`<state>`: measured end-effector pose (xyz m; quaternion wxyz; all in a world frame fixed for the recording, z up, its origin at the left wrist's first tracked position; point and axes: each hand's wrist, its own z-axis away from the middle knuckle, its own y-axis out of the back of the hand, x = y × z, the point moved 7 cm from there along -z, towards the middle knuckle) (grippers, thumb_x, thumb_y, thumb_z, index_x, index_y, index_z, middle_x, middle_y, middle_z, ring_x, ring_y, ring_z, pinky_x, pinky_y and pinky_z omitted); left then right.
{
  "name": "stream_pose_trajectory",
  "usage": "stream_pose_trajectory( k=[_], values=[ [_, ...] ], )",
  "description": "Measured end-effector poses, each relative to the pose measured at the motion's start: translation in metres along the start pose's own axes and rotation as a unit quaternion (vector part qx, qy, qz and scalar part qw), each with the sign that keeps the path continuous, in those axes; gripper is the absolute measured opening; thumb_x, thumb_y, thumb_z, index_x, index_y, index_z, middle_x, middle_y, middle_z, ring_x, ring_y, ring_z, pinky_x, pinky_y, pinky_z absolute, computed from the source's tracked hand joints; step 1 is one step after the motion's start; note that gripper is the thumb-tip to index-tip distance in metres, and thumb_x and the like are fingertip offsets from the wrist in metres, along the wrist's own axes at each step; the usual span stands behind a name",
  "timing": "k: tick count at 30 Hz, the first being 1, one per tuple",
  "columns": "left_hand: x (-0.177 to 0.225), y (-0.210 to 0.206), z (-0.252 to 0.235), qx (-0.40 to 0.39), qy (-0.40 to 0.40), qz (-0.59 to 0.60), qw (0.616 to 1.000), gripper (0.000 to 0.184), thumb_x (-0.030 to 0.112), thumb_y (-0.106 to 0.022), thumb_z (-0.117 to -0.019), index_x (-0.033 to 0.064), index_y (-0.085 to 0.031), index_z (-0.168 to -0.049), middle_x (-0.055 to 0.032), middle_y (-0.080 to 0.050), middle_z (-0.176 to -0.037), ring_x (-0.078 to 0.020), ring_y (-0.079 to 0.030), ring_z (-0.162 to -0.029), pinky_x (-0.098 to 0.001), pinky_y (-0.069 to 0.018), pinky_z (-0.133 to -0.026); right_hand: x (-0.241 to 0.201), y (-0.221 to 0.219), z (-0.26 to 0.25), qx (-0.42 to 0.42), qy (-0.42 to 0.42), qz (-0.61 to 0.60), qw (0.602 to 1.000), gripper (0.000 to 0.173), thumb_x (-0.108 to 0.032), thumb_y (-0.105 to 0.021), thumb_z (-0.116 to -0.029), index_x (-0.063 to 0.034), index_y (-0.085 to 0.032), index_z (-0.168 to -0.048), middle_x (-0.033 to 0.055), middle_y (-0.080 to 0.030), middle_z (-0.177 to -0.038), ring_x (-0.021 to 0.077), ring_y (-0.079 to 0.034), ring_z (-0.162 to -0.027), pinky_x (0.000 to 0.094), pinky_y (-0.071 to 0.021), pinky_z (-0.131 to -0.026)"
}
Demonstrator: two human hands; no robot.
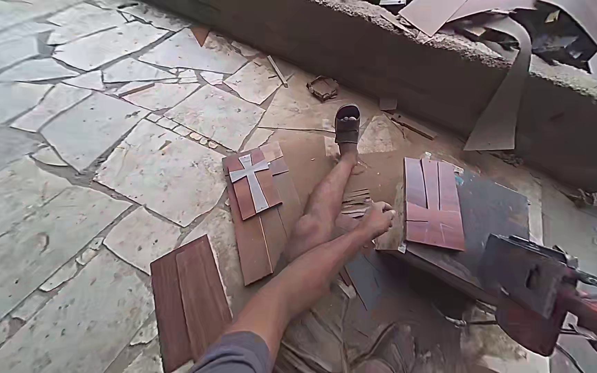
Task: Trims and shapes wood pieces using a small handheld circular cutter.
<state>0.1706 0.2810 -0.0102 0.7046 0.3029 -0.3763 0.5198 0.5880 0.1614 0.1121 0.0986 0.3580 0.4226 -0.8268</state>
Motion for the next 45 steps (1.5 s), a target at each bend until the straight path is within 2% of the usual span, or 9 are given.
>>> stream_pose_trajectory(
  k=[5, 9, 12, 14, 19, 31, 35, 40, 45],
  values=[
    [0.009, 0.003, -0.018, 0.046, -0.007, 0.05, 0.998, 0.037, 0.027, -0.057, -0.1079, -0.0009, -0.059, -0.132, -0.0176, -0.07, -0.113, -0.022, -0.074, -0.089, -0.0377, -0.0631, -0.08, -0.001, -0.012, 0.009, 0.079, 0.016, -0.021, 0.996, 0.038, -0.026, -0.035, -0.1069, -0.0119, -0.051, -0.076, -0.0021, -0.053, -0.055, 0.0057, -0.056, -0.047, 0.018, -0.0496, -0.048],
    [0.0, -0.02, -0.016, 0.005, 0.016, 0.091, 0.996, 0.05, 0.04, -0.067, -0.1017, -0.0016, -0.06, -0.128, -0.0174, -0.072, -0.105, -0.0234, -0.074, -0.085, -0.0394, -0.0636, -0.077, 0.0, -0.011, 0.011, 0.088, 0.014, -0.011, 0.996, 0.035, -0.026, -0.037, -0.106, -0.0119, -0.051, -0.077, -0.0018, -0.053, -0.055, 0.0066, -0.057, -0.047, 0.0195, -0.051, -0.049],
    [0.0, -0.03, -0.023, -0.006, -0.023, 0.035, 0.999, 0.056, 0.041, -0.077, -0.0935, -0.0008, -0.063, -0.127, -0.0158, -0.073, -0.107, -0.0231, -0.075, -0.085, -0.0418, -0.0641, -0.08, 0.003, -0.013, 0.013, 0.078, 0.01, -0.022, 0.997, 0.038, -0.027, -0.036, -0.1059, -0.0124, -0.052, -0.074, -0.0028, -0.052, -0.053, 0.0049, -0.056, -0.046, 0.018, -0.0504, -0.048],
    [0.003, -0.032, -0.028, 0.0, -0.043, -0.002, 0.999, 0.048, 0.038, -0.08, -0.0906, 0.0011, -0.068, -0.118, -0.0133, -0.074, -0.101, -0.0211, -0.073, -0.082, -0.0414, -0.0629, -0.078, 0.004, -0.016, 0.016, 0.075, 0.006, -0.03, 0.997, 0.039, -0.027, -0.036, -0.106, -0.0127, -0.052, -0.073, -0.0033, -0.052, -0.053, 0.0047, -0.055, -0.045, 0.017, -0.0495, -0.048],
    [0.008, -0.034, -0.03, 0.004, -0.051, -0.017, 0.999, 0.038, 0.031, -0.079, -0.091, 0.0009, -0.068, -0.11, -0.0132, -0.072, -0.098, -0.0211, -0.071, -0.082, -0.0416, -0.0606, -0.08, 0.007, -0.015, 0.02, 0.079, -0.008, -0.043, 0.996, 0.039, -0.028, -0.037, -0.1051, -0.0112, -0.053, -0.073, -0.0024, -0.053, -0.053, 0.0051, -0.056, -0.044, 0.016, -0.0476, -0.045],
    [0.016, -0.001, -0.017, -0.021, 0.016, 0.065, 0.997, 0.033, 0.02, -0.072, -0.0982, -0.0011, -0.063, -0.122, -0.0166, -0.072, -0.107, -0.021, -0.074, -0.09, -0.0378, -0.0625, -0.081, 0.015, -0.025, 0.029, 0.04, -0.028, -0.04, 0.998, 0.047, -0.031, -0.033, -0.1061, -0.0094, -0.053, -0.07, -0.0028, -0.052, -0.052, 0.0049, -0.055, -0.044, 0.0153, -0.0482, -0.047],
    [0.015, -0.002, -0.017, -0.015, 0.027, 0.089, 0.996, 0.03, 0.015, -0.072, -0.0968, -0.001, -0.062, -0.121, -0.0157, -0.072, -0.1, -0.0197, -0.071, -0.084, -0.0357, -0.0604, -0.076, 0.016, -0.028, 0.03, 0.021, -0.037, -0.038, 0.998, 0.049, -0.033, -0.031, -0.106, -0.0079, -0.055, -0.071, -0.0033, -0.052, -0.052, 0.004, -0.055, -0.044, 0.0144, -0.0462, -0.045],
    [0.01, 0.021, -0.02, -0.003, 0.005, 0.048, 0.999, 0.029, 0.017, -0.073, -0.097, -0.0008, -0.063, -0.118, -0.0165, -0.072, -0.102, -0.0216, -0.072, -0.088, -0.0394, -0.0603, -0.082, 0.018, -0.029, 0.034, 0.018, -0.047, -0.038, 0.998, 0.049, -0.033, -0.031, -0.106, -0.007, -0.056, -0.073, -0.0025, -0.053, -0.053, 0.0032, -0.055, -0.044, 0.0132, -0.0456, -0.045],
    [0.0, 0.029, -0.007, -0.008, 0.033, 0.087, 0.996, 0.032, 0.013, -0.073, -0.0946, -0.002, -0.06, -0.12, -0.0166, -0.071, -0.102, -0.0214, -0.072, -0.087, -0.0376, -0.0607, -0.079, 0.017, -0.029, 0.029, 0.015, -0.051, -0.035, 0.998, 0.048, -0.032, -0.032, -0.1058, -0.0076, -0.056, -0.072, -0.0028, -0.053, -0.054, 0.0037, -0.055, -0.045, 0.0143, -0.0466, -0.046]
  ],
)
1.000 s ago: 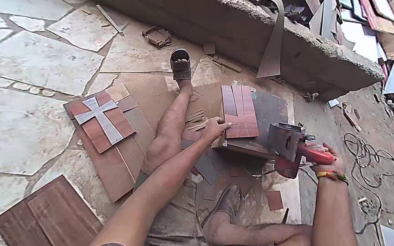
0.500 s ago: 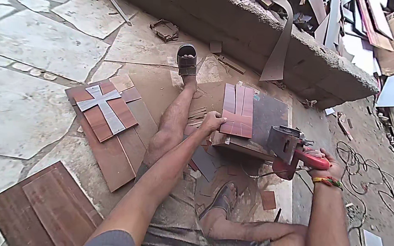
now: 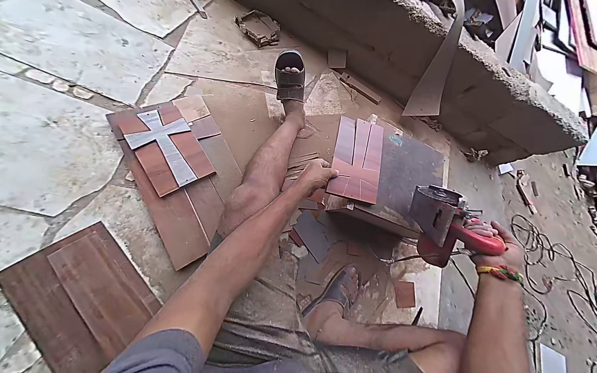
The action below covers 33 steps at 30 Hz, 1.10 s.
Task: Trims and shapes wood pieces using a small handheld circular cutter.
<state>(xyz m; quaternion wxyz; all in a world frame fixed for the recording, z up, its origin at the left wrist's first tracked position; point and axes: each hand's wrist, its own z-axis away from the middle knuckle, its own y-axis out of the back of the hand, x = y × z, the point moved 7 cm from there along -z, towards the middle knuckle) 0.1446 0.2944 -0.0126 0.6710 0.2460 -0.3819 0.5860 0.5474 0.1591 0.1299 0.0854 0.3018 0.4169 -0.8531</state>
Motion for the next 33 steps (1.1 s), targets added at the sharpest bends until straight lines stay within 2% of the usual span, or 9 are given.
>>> stream_pose_trajectory(
  k=[5, 8, 10, 14, 17, 23, 27, 29, 33],
  values=[
    [-0.013, -0.01, -0.01, -0.012, 0.024, 0.06, 0.998, 0.04, 0.017, -0.074, -0.0904, 0.0, -0.058, -0.123, -0.0177, -0.071, -0.105, -0.0252, -0.071, -0.091, -0.0423, -0.0605, -0.078, 0.003, -0.004, 0.002, -0.02, -0.029, 0.002, 0.999, 0.043, -0.03, -0.033, -0.1052, -0.0047, -0.057, -0.079, -0.0009, -0.056, -0.059, 0.0042, -0.057, -0.048, 0.0134, -0.0469, -0.047],
    [-0.018, -0.017, -0.021, -0.027, 0.018, 0.068, 0.997, 0.054, 0.036, -0.078, -0.092, 0.0006, -0.06, -0.128, -0.0167, -0.073, -0.11, -0.0245, -0.073, -0.097, -0.0433, -0.0612, -0.086, 0.007, -0.007, 0.006, -0.042, -0.06, 0.006, 0.997, 0.044, -0.03, -0.033, -0.1036, -0.001, -0.06, -0.084, 0.0018, -0.059, -0.063, 0.0058, -0.06, -0.051, 0.0144, -0.0488, -0.047],
    [-0.018, -0.018, -0.025, -0.016, 0.004, 0.031, 0.999, 0.058, 0.048, -0.075, -0.0927, 0.0021, -0.064, -0.126, -0.0156, -0.074, -0.109, -0.0235, -0.073, -0.098, -0.044, -0.0601, -0.089, 0.01, -0.009, 0.011, -0.044, -0.067, 0.018, 0.997, 0.042, -0.028, -0.034, -0.103, 0.0003, -0.06, -0.086, 0.004, -0.062, -0.066, 0.0072, -0.063, -0.053, 0.0157, -0.0514, -0.048],
    [-0.01, -0.02, -0.019, 0.023, -0.054, 0.033, 0.998, 0.048, 0.044, -0.074, -0.0952, 0.0017, -0.068, -0.116, -0.0136, -0.075, -0.101, -0.0203, -0.074, -0.09, -0.0409, -0.0611, -0.085, 0.015, -0.016, 0.016, -0.062, -0.073, 0.055, 0.994, 0.036, -0.023, -0.037, -0.1024, 0.0005, -0.061, -0.09, 0.0054, -0.064, -0.071, 0.0085, -0.065, -0.057, 0.0165, -0.0533, -0.049],
    [-0.007, -0.022, -0.016, 0.054, -0.099, -0.004, 0.994, 0.045, 0.044, -0.072, -0.0957, 0.0015, -0.07, -0.111, -0.013, -0.074, -0.099, -0.021, -0.073, -0.091, -0.0442, -0.0591, -0.088, 0.021, -0.025, 0.021, -0.065, -0.078, 0.083, 0.991, 0.038, -0.024, -0.035, -0.1032, -0.0018, -0.06, -0.087, 0.0042, -0.063, -0.069, 0.0081, -0.065, -0.056, 0.0172, -0.0532, -0.048],
    [-0.002, -0.021, -0.008, 0.084, -0.101, -0.076, 0.988, 0.048, 0.047, -0.071, -0.0944, 0.0017, -0.07, -0.108, -0.0157, -0.072, -0.102, -0.0269, -0.07, -0.098, -0.0508, -0.0549, -0.092, 0.041, -0.035, 0.033, -0.072, -0.154, 0.123, 0.978, 0.036, -0.028, -0.039, -0.1042, -0.0004, -0.06, -0.094, 0.0065, -0.064, -0.073, 0.0112, -0.067, -0.059, 0.0217, -0.0573, -0.05],
    [0.003, -0.019, 0.001, 0.087, -0.067, -0.113, 0.988, 0.05, 0.05, -0.069, -0.095, 0.0019, -0.07, -0.108, -0.0186, -0.07, -0.106, -0.0315, -0.067, -0.105, -0.0539, -0.0515, -0.095, 0.066, -0.046, 0.053, -0.068, -0.131, 0.212, 0.966, 0.037, -0.024, -0.034, -0.1066, -0.0016, -0.061, -0.095, 0.0051, -0.064, -0.07, 0.01, -0.064, -0.053, 0.0222, -0.0555, -0.048],
    [0.006, -0.017, 0.003, 0.086, -0.065, -0.12, 0.987, 0.05, 0.051, -0.068, -0.0953, 0.0028, -0.071, -0.11, -0.019, -0.07, -0.109, -0.0323, -0.067, -0.107, -0.0546, -0.0513, -0.096, 0.081, -0.054, 0.062, -0.078, -0.121, 0.252, 0.957, 0.039, -0.028, -0.035, -0.1069, -0.0023, -0.062, -0.096, 0.0044, -0.063, -0.069, 0.0101, -0.063, -0.052, 0.0238, -0.0557, -0.046],
    [0.005, -0.013, 0.0, 0.09, -0.075, -0.118, 0.986, 0.046, 0.049, -0.069, -0.0943, 0.0047, -0.072, -0.109, -0.0172, -0.071, -0.104, -0.032, -0.068, -0.104, -0.0561, -0.0521, -0.094, 0.107, -0.07, 0.087, -0.164, -0.141, 0.275, 0.937, 0.052, -0.052, -0.058, -0.0975, -0.0013, -0.066, -0.109, 0.0069, -0.064, -0.075, 0.0131, -0.063, -0.054, 0.0283, -0.0566, -0.046]
  ],
)
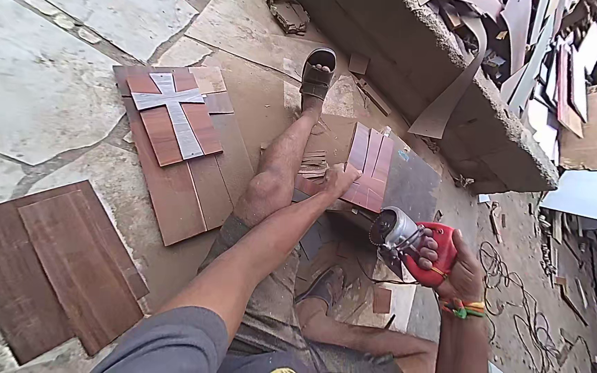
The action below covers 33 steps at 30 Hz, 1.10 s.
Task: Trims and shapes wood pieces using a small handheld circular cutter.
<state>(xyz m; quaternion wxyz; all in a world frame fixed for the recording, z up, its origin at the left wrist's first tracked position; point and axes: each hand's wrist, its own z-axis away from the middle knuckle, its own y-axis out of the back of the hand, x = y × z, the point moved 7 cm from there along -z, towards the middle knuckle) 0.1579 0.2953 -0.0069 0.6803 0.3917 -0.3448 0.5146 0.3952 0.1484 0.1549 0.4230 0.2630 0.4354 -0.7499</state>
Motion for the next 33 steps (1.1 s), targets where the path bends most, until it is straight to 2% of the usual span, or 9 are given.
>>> stream_pose_trajectory(
  k=[2, 4, 7, 11, 19, 21, 24, 26, 33],
  values=[
    [-0.002, 0.004, -0.003, 0.008, -0.003, -0.001, 1.0, 0.045, 0.049, -0.069, -0.0949, 0.005, -0.071, -0.106, -0.0172, -0.071, -0.1, -0.0331, -0.069, -0.1, -0.0583, -0.0523, -0.09, 0.002, -0.01, 0.008, 0.038, 0.05, 0.076, 0.995, 0.048, -0.049, -0.053, -0.1021, -0.0031, -0.065, -0.108, 0.0041, -0.062, -0.069, 0.0109, -0.061, -0.049, 0.0276, -0.0556, -0.043],
    [-0.003, 0.006, -0.004, 0.015, -0.006, 0.002, 1.0, 0.044, 0.048, -0.069, -0.0955, 0.0056, -0.072, -0.105, -0.0168, -0.072, -0.098, -0.0334, -0.069, -0.099, -0.0591, -0.0523, -0.089, -0.001, -0.017, 0.015, 0.089, 0.1, 0.17, 0.976, 0.035, -0.034, -0.044, -0.1079, -0.0023, -0.06, -0.106, 0.0024, -0.057, -0.063, 0.0096, -0.056, -0.045, 0.0273, -0.0534, -0.04],
    [-0.001, 0.007, -0.004, 0.006, -0.007, 0.004, 1.0, 0.045, 0.048, -0.069, -0.0953, 0.0049, -0.071, -0.106, -0.0173, -0.072, -0.099, -0.0333, -0.069, -0.099, -0.0588, -0.0529, -0.089, -0.007, -0.024, 0.022, 0.144, 0.128, 0.259, 0.947, 0.021, -0.018, -0.05, -0.1053, -0.0001, -0.06, -0.106, 0.0037, -0.057, -0.061, 0.0112, -0.054, -0.042, 0.0284, -0.0514, -0.037],
    [-0.003, 0.004, -0.007, -0.006, -0.017, 0.003, 1.0, 0.047, 0.049, -0.07, -0.0945, 0.0042, -0.071, -0.109, -0.0177, -0.071, -0.1, -0.0333, -0.069, -0.099, -0.0584, -0.0536, -0.09, -0.011, -0.023, 0.031, 0.151, 0.127, 0.263, 0.945, 0.019, -0.016, -0.053, -0.1026, 0.0014, -0.06, -0.106, 0.0047, -0.058, -0.061, 0.0107, -0.055, -0.041, 0.028, -0.0519, -0.037],
    [-0.002, -0.011, -0.008, -0.011, -0.047, 0.01, 0.999, 0.047, 0.05, -0.07, -0.0942, 0.0041, -0.071, -0.102, -0.016, -0.07, -0.09, -0.0316, -0.069, -0.088, -0.0575, -0.0545, -0.083, 0.008, -0.032, 0.017, 0.023, 0.098, 0.163, 0.981, 0.058, -0.057, -0.067, -0.094, -0.0026, -0.06, -0.113, 0.0029, -0.057, -0.064, 0.012, -0.058, -0.045, 0.0302, -0.0548, -0.041],
    [-0.003, -0.013, -0.009, -0.011, -0.048, 0.014, 0.999, 0.047, 0.051, -0.071, -0.0937, 0.0047, -0.072, -0.102, -0.0152, -0.071, -0.091, -0.0311, -0.07, -0.09, -0.0573, -0.0548, -0.085, 0.016, -0.038, 0.007, 0.023, 0.091, 0.177, 0.98, 0.06, -0.06, -0.064, -0.095, -0.0026, -0.06, -0.114, 0.0023, -0.057, -0.063, 0.0112, -0.058, -0.045, 0.0294, -0.055, -0.041],
    [-0.003, -0.01, -0.008, -0.019, -0.036, 0.0, 0.999, 0.05, 0.052, -0.068, -0.0946, 0.0035, -0.071, -0.104, -0.0164, -0.071, -0.095, -0.0322, -0.069, -0.094, -0.0575, -0.054, -0.087, 0.028, -0.047, -0.002, 0.072, 0.101, 0.24, 0.963, 0.038, -0.038, -0.055, -0.1043, -0.0002, -0.057, -0.111, 0.0025, -0.054, -0.06, 0.0109, -0.054, -0.042, 0.0284, -0.052, -0.038],
    [-0.001, -0.007, -0.006, -0.023, -0.022, -0.017, 0.999, 0.052, 0.054, -0.066, -0.0954, 0.0033, -0.07, -0.105, -0.0176, -0.07, -0.097, -0.0331, -0.069, -0.096, -0.0579, -0.054, -0.087, 0.033, -0.047, -0.003, 0.099, 0.108, 0.256, 0.955, 0.026, -0.023, -0.062, -0.0982, 0.0012, -0.058, -0.108, 0.0045, -0.053, -0.057, 0.0129, -0.051, -0.04, 0.0309, -0.051, -0.038],
    [-0.001, -0.004, -0.004, -0.046, 0.03, -0.051, 0.997, 0.067, 0.064, -0.049, -0.1019, -0.0004, -0.067, -0.108, -0.0232, -0.069, -0.104, -0.0385, -0.068, -0.102, -0.0613, -0.053, -0.087, 0.051, -0.035, 0.004, 0.092, 0.102, 0.223, 0.965, 0.018, -0.012, -0.064, -0.0935, 0.0007, -0.057, -0.103, 0.0053, -0.051, -0.056, 0.0144, -0.053, -0.04, 0.0327, -0.0535, -0.041]
  ],
)
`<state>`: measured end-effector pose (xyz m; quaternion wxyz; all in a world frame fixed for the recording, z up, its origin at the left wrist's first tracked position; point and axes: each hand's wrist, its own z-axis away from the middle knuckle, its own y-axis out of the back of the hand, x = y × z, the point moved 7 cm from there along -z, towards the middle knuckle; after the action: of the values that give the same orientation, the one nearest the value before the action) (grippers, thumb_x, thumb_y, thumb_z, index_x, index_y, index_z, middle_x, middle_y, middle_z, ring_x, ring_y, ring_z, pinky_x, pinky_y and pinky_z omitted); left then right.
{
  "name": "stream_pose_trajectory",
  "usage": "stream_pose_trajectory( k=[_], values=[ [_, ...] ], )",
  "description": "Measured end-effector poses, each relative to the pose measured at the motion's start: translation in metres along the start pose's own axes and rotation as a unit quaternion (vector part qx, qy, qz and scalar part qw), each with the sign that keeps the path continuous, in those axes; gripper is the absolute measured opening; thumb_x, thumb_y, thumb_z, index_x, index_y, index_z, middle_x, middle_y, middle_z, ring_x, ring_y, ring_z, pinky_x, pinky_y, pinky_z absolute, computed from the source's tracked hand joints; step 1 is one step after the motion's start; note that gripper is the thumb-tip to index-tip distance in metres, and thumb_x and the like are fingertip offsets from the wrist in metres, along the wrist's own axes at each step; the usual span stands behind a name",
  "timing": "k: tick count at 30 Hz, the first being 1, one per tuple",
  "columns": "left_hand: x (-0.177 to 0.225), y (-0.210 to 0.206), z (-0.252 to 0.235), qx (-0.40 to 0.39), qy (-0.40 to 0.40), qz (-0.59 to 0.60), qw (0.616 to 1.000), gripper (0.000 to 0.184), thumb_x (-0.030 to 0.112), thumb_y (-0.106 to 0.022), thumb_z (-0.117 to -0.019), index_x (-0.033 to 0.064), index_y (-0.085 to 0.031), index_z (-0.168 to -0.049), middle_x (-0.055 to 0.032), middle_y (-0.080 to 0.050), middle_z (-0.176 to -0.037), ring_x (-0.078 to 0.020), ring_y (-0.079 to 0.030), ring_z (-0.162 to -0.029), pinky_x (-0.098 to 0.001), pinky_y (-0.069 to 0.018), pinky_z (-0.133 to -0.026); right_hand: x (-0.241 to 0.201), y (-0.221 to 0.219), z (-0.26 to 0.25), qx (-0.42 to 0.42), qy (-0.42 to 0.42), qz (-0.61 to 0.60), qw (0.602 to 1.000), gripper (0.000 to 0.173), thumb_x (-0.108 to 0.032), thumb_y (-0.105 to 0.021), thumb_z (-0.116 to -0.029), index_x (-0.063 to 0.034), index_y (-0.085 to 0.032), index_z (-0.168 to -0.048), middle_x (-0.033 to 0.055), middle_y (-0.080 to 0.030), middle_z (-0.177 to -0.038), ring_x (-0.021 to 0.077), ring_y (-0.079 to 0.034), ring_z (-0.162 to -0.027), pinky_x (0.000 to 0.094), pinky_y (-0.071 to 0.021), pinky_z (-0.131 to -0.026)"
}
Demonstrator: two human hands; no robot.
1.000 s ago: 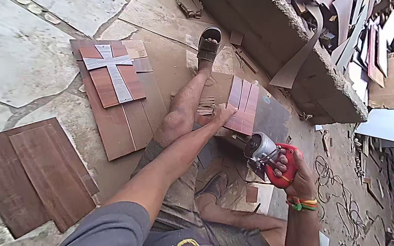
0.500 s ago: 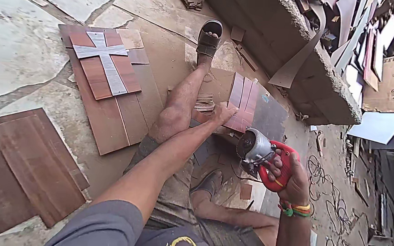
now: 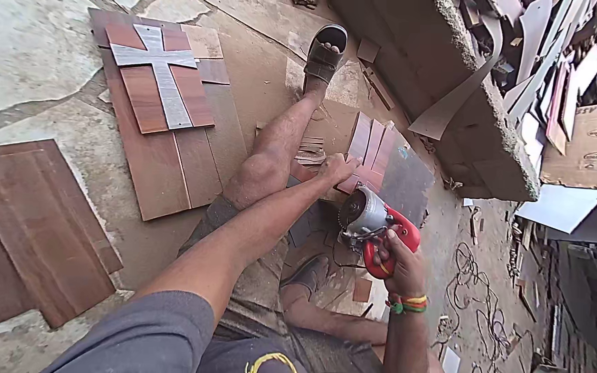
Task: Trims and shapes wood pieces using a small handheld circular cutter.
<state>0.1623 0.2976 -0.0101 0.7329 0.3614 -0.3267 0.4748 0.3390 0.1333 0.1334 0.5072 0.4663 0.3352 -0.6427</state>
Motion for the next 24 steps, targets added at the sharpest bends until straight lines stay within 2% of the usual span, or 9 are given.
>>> stream_pose_trajectory(
  k=[2, 4, 5, 7, 12, 16, 20, 21, 24],
  values=[
    [-0.005, 0.001, -0.002, 0.015, 0.009, 0.031, 0.999, 0.06, 0.059, -0.047, -0.1042, 0.002, -0.066, -0.11, -0.022, -0.068, -0.104, -0.0383, -0.067, -0.102, -0.062, -0.052, -0.087, 0.0, 0.0, 0.002, 0.0, -0.007, 0.002, 1.0, 0.018, -0.012, -0.064, -0.093, 0.0011, -0.057, -0.103, 0.0054, -0.052, -0.056, 0.0145, -0.053, -0.041, 0.0328, -0.0536, -0.041],
    [-0.009, -0.002, -0.004, 0.04, -0.007, 0.042, 0.998, 0.051, 0.053, -0.052, -0.1027, 0.0038, -0.067, -0.103, -0.02, -0.068, -0.097, -0.0371, -0.067, -0.095, -0.0614, -0.0518, -0.082, -0.001, 0.0, 0.003, 0.004, -0.013, 0.007, 1.0, 0.017, -0.012, -0.064, -0.0928, 0.0013, -0.058, -0.102, 0.0057, -0.052, -0.056, 0.0148, -0.053, -0.041, 0.0333, -0.0536, -0.041],
    [-0.009, -0.003, -0.004, 0.052, -0.015, 0.04, 0.998, 0.05, 0.052, -0.054, -0.1014, 0.0045, -0.067, -0.099, -0.0192, -0.068, -0.094, -0.0365, -0.067, -0.093, -0.0612, -0.0519, -0.081, -0.001, -0.001, 0.003, 0.004, -0.014, 0.009, 1.0, 0.017, -0.012, -0.064, -0.0931, 0.0014, -0.057, -0.102, 0.0058, -0.051, -0.056, 0.0151, -0.053, -0.042, 0.0337, -0.0537, -0.041],
    [-0.006, -0.001, 0.002, 0.063, -0.015, 0.019, 0.998, 0.051, 0.054, -0.055, -0.1009, 0.0054, -0.068, -0.1, -0.0188, -0.069, -0.096, -0.036, -0.068, -0.096, -0.0602, -0.0529, -0.083, 0.001, -0.004, 0.005, 0.008, -0.011, 0.007, 1.0, 0.015, -0.011, -0.062, -0.0939, 0.0016, -0.057, -0.101, 0.0058, -0.052, -0.055, 0.0153, -0.054, -0.041, 0.0335, -0.0538, -0.041],
    [-0.002, -0.002, 0.006, 0.057, -0.011, -0.039, 0.998, 0.061, 0.062, -0.059, -0.0963, 0.0043, -0.065, -0.115, -0.0195, -0.07, -0.106, -0.0364, -0.069, -0.103, -0.0598, -0.0548, -0.087, 0.006, -0.009, 0.01, 0.018, -0.012, -0.002, 1.0, 0.012, -0.008, -0.062, -0.0931, 0.0015, -0.057, -0.099, 0.0064, -0.052, -0.055, 0.0154, -0.054, -0.041, 0.0332, -0.054, -0.041],
    [-0.001, -0.001, 0.008, 0.055, -0.016, -0.051, 0.997, 0.067, 0.068, -0.058, -0.0953, 0.005, -0.065, -0.118, -0.0197, -0.07, -0.105, -0.0371, -0.07, -0.103, -0.0602, -0.0552, -0.086, 0.006, -0.007, 0.009, 0.022, -0.016, -0.008, 1.0, 0.013, -0.007, -0.062, -0.0931, 0.003, -0.057, -0.1, 0.0074, -0.053, -0.055, 0.0155, -0.055, -0.041, 0.0336, -0.0545, -0.041],
    [-0.004, -0.002, 0.02, 0.014, -0.005, -0.06, 0.998, 0.076, 0.07, -0.058, -0.0942, 0.0016, -0.061, -0.127, -0.0217, -0.069, -0.116, -0.038, -0.067, -0.113, -0.0607, -0.0525, -0.095, 0.004, -0.008, 0.009, 0.015, -0.015, -0.002, 1.0, 0.015, -0.007, -0.063, -0.0917, 0.0019, -0.057, -0.103, 0.0066, -0.053, -0.055, 0.0153, -0.054, -0.041, 0.0331, -0.054, -0.041],
    [-0.004, -0.002, 0.026, -0.002, 0.005, -0.061, 0.998, 0.076, 0.07, -0.058, -0.094, 0.0, -0.061, -0.125, -0.0224, -0.069, -0.117, -0.0382, -0.066, -0.114, -0.0607, -0.052, -0.096, 0.004, -0.009, 0.009, 0.013, -0.012, 0.003, 1.0, 0.015, -0.006, -0.063, -0.0915, 0.002, -0.057, -0.103, 0.0067, -0.053, -0.055, 0.0153, -0.054, -0.041, 0.033, -0.054, -0.041],
    [-0.009, 0.002, 0.038, -0.031, 0.035, -0.041, 0.998, 0.065, 0.061, -0.063, -0.0949, -0.0013, -0.065, -0.112, -0.0222, -0.069, -0.11, -0.0369, -0.068, -0.107, -0.0597, -0.0527, -0.091, 0.003, -0.013, 0.012, 0.016, -0.008, 0.023, 1.0, 0.016, -0.005, -0.063, -0.0917, 0.0026, -0.057, -0.104, 0.0065, -0.053, -0.054, 0.0154, -0.054, -0.04, 0.0329, -0.0542, -0.041]
  ],
)
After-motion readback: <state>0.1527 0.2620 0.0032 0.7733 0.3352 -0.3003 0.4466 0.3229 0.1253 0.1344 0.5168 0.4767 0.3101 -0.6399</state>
